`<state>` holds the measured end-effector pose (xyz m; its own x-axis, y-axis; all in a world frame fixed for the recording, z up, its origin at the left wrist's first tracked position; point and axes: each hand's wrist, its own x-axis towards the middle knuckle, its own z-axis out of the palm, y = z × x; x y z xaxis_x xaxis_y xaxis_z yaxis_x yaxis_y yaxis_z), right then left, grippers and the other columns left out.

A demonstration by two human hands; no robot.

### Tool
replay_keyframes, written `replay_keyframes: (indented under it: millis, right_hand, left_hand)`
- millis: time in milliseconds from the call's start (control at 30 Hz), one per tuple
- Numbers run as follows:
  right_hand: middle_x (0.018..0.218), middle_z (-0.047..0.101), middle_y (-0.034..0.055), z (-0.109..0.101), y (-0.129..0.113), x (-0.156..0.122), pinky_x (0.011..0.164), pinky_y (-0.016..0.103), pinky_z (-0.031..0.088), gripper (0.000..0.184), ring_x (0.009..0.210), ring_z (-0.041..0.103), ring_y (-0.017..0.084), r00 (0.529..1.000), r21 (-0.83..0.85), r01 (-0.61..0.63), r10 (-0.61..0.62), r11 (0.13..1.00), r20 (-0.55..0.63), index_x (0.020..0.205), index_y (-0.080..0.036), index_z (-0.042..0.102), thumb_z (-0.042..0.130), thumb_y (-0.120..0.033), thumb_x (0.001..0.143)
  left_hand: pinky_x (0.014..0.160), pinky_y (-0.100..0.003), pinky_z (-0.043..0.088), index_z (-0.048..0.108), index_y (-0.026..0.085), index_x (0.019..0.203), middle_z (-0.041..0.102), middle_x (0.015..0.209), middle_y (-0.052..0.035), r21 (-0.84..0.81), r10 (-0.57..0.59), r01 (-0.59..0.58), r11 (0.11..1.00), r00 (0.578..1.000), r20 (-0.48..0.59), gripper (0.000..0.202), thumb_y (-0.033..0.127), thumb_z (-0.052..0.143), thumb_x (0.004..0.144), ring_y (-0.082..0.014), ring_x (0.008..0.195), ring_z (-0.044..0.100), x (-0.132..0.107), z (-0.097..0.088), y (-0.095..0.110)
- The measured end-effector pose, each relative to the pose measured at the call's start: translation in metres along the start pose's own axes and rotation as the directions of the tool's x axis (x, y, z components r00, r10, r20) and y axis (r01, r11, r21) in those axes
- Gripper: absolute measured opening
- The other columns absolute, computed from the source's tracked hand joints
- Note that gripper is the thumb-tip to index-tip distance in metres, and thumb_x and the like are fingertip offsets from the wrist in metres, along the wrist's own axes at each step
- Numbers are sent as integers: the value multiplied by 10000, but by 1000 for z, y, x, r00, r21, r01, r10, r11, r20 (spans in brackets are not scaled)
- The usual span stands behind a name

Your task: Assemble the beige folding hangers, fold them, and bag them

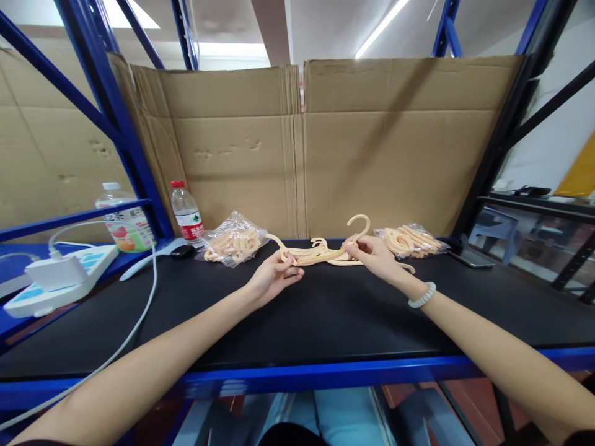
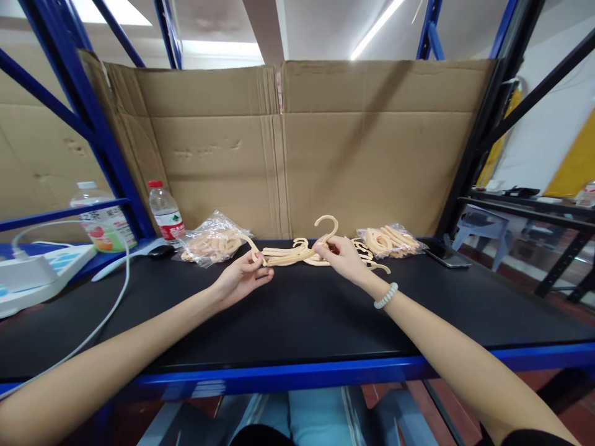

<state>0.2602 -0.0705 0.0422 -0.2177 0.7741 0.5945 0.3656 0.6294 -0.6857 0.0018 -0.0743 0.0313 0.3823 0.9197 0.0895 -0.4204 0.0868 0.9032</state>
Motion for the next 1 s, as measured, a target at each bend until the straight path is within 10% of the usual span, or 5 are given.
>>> replay_keyframes:
  millis: [1000]
  right_hand:
    - [723,630,41,14,11,-8,543,286,461,273,567,558,152,998,73,8,-12,997,55,890,-158,620,542,-419,866]
  left_hand:
    - [552,-239,383,492,131,600,582,681,-34,115,68,-71,991,997,31,170,50,640,620,-103,526,514,2,-1,-13]
